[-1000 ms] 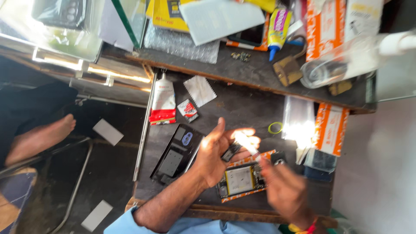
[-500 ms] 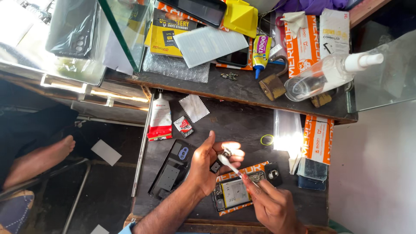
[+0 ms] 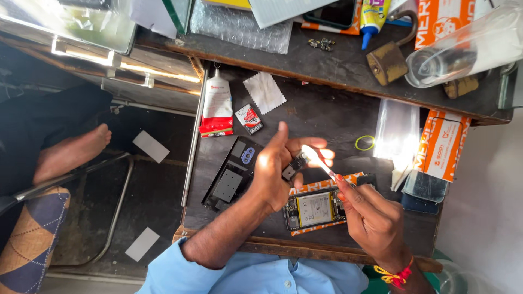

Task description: The person cleans and reassembles internal mobile phone components using a toothbrush and a small tool to apply paste and fit a circuit board into a housing.

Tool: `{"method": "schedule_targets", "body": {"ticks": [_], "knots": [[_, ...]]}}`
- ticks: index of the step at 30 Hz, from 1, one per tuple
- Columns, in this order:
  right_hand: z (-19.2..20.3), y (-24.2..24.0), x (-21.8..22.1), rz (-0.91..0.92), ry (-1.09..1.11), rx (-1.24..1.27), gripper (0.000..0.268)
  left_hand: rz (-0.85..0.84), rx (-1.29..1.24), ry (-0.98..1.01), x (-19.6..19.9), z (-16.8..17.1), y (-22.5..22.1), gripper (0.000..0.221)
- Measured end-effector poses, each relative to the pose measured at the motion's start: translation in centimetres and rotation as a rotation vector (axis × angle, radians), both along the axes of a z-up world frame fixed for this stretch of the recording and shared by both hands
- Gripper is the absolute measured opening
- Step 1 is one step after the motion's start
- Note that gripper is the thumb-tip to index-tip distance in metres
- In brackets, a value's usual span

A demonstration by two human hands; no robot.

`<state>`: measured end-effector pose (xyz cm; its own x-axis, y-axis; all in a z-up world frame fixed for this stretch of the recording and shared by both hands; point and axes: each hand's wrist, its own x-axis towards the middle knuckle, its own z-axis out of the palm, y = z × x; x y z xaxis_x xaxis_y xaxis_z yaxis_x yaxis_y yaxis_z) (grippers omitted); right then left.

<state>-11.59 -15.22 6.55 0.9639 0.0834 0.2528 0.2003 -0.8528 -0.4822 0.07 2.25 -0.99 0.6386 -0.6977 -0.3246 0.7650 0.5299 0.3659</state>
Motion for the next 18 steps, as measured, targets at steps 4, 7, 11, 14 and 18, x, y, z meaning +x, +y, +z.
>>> {"method": "schedule_targets", "body": {"ticks": [4, 7, 11, 14, 18], "knots": [[0.2, -0.2, 0.3, 0.039, 0.0, 0.019, 0.044, -0.037, 0.051, -0.01, 0.0, 0.3, 0.1, 0.082], [-0.3, -0.7, 0.4, 0.001, 0.064, -0.058, 0.044, -0.056, 0.01, -0.047, -0.4, 0.0, -0.3, 0.08], [0.6, -0.5, 0.5, 0.054, 0.006, -0.025, 0.044, -0.063, 0.016, -0.006, 0.0, 0.1, 0.2, 0.082], [0.5, -0.5, 0.2, 0.04, 0.01, -0.056, 0.043, -0.056, 0.008, -0.004, -0.7, -0.2, -0.2, 0.08], [0.6, -0.3, 0.4, 0.032, -0.014, -0.053, 0.042, -0.019, 0.025, 0.0, 0.2, 0.5, 0.2, 0.082]]}}
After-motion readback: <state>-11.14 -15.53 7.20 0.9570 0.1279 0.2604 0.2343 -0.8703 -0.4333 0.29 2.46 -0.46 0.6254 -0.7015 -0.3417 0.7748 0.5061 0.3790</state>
